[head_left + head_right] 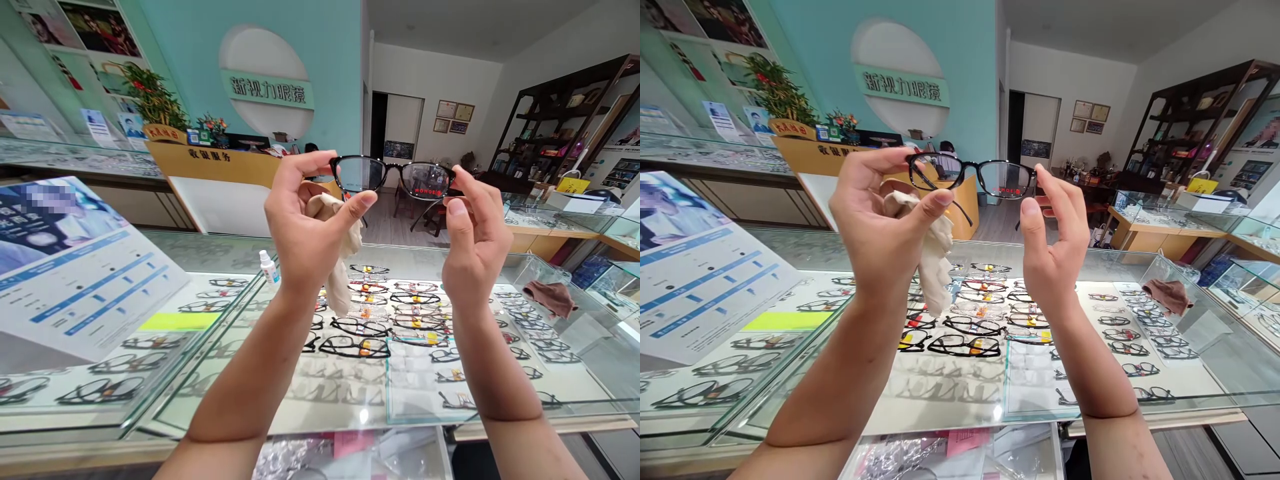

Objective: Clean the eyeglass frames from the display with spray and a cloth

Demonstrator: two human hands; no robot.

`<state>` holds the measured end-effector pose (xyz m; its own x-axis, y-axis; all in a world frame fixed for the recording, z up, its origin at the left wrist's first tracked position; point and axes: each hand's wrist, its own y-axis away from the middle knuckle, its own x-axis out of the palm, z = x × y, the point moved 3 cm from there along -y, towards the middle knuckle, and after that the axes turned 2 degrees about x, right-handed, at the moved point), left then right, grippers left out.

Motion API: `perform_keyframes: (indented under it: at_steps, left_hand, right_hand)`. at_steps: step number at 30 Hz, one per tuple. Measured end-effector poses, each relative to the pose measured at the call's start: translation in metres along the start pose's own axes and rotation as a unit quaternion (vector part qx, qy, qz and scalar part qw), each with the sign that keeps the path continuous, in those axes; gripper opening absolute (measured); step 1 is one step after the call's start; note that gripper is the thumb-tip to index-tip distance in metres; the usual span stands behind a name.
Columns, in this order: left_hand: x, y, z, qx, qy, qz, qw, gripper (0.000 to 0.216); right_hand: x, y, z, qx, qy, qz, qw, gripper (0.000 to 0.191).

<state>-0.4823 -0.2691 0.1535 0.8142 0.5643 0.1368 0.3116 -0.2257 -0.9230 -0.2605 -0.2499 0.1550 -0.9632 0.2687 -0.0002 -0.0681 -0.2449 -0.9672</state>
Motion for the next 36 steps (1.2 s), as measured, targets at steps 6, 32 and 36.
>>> perform_keyframes:
  at_steps: [6,32,36]
  left_hand:
    - [0.000,0.000,0.006,-0.005,0.008,-0.006,1.000,0.060]
    - [0.008,0.001,0.018,-0.064,0.060,0.031,0.996,0.058]
    - [0.007,0.008,0.007,-0.027,0.045,0.031,0.998,0.060]
  right_hand:
    - [0.000,0.000,0.001,-0.001,-0.001,0.002,1.000,0.038]
    - [-0.002,-0.003,0.013,-0.009,-0.018,-0.034,0.999,0.029]
    - [0.004,-0.004,-0.012,0.037,-0.052,0.008,0.998,0.030]
